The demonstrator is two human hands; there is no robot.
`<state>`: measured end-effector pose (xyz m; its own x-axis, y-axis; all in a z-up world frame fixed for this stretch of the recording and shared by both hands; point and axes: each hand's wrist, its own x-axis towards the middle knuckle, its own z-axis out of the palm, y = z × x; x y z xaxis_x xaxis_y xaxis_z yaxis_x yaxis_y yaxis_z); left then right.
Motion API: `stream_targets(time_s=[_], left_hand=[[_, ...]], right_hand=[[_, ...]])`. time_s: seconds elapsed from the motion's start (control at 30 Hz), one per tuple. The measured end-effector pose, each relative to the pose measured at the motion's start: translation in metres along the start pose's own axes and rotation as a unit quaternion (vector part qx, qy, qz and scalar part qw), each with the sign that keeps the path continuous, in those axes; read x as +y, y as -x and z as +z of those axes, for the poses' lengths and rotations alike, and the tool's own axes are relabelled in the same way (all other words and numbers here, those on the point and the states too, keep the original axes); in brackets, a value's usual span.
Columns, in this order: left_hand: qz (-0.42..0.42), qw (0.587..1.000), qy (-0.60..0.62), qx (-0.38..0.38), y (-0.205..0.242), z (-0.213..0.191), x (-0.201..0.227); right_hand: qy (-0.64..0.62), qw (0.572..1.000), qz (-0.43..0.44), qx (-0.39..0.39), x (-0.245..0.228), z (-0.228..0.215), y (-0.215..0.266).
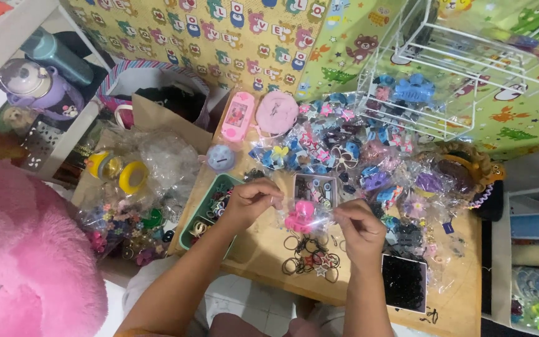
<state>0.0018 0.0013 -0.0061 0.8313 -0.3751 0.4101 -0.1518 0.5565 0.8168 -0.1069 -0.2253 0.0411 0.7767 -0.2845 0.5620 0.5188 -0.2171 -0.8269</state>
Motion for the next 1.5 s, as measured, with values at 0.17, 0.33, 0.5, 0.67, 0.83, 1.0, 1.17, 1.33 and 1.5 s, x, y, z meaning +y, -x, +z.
stream_targets(time_s=[0.17, 0.33, 0.5, 0.67, 0.83, 1.0, 1.17, 1.33, 1.5], left_hand=[[0.013, 1.000, -0.012, -0.014, -0.003, 0.002, 0.007], [0.023, 0.998, -0.043, -0.028, -0.003, 0.001, 0.011], [0.040, 0.999, -0.029, -0.023, -0.006, -0.001, 0.013], [0.056, 0.997, -0.043, -0.031, -0.006, -0.002, 0.013], [0.052, 0.996, -0.058, -0.044, -0.007, -0.003, 0.019], [-0.024, 0.994, -0.102, -0.016, -0.007, 0.002, 0.021], [-0.068, 0.988, -0.139, -0.021, -0.005, 0.001, 0.021], [-0.085, 0.985, -0.149, -0.028, -0.007, -0.003, 0.021], [-0.061, 0.973, -0.214, -0.057, -0.010, -0.003, 0.026]], right_hand=[[0.010, 1.000, 0.002, -0.019, 0.004, -0.007, 0.001], [0.007, 0.999, -0.007, -0.035, 0.001, -0.007, -0.001], [0.044, 0.998, 0.000, -0.050, -0.020, 0.004, -0.007], [0.072, 0.996, 0.000, -0.054, -0.022, 0.003, -0.005], [0.061, 0.996, -0.003, -0.060, -0.020, 0.002, -0.003], [0.078, 0.996, 0.014, -0.031, -0.019, 0.008, -0.003], [0.073, 0.996, 0.035, -0.026, -0.014, 0.005, 0.000], [0.070, 0.994, 0.080, -0.038, -0.013, 0.003, 0.001], [0.138, 0.984, 0.088, -0.070, -0.012, 0.003, -0.001]])
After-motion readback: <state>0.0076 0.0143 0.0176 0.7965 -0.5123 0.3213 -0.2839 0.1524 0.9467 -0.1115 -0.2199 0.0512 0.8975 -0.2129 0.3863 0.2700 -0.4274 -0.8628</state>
